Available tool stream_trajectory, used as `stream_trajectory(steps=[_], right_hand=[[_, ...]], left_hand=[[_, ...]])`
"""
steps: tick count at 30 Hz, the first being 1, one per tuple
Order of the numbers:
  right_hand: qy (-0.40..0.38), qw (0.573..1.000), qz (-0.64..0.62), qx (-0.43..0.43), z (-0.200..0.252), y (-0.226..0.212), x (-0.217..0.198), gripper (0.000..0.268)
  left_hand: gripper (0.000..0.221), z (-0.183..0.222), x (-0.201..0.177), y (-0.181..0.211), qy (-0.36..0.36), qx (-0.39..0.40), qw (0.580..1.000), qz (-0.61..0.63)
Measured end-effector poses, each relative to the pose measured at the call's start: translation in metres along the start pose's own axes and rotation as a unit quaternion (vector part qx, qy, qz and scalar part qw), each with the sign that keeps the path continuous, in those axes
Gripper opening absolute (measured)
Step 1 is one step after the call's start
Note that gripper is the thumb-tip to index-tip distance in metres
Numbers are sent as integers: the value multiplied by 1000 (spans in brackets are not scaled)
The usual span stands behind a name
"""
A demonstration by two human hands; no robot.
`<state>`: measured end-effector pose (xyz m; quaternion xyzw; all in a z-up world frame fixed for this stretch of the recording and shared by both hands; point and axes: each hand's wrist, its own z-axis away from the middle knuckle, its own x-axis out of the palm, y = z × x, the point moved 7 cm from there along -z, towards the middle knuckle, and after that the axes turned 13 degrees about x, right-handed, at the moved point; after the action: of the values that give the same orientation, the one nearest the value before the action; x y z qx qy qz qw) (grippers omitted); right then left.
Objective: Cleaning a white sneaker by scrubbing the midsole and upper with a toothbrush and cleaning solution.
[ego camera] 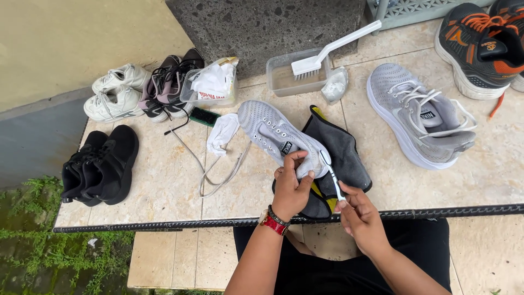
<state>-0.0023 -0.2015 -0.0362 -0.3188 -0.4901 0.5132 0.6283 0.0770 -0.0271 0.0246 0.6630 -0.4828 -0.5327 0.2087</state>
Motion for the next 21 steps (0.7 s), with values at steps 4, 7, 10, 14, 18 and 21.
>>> stream_trajectory(steps=[4,7,10,14,18,21], right_hand=[[7,1000,0,2,19,7,13,47],[29,999,15,16,17,0,16,49],[49,998,4,45,8,-7,20,42],[43,999,-15,29,23,5,29,45],[58,997,-17,42,8,-5,28,44],[53,997,-55,24,7,-4,35,43]], left_hand=[[53,-2,-1,-5,19,5,1000,3],[46,-5,-2,-7,12,-9,1000,12],[42,0,2,-8,4,-4,1000,25],[43,0,1,-9,38,-25,999,2],[45,-2,5,-14,29,-14,999,-8],[47,-3,4,-11,42,-26,999,1]])
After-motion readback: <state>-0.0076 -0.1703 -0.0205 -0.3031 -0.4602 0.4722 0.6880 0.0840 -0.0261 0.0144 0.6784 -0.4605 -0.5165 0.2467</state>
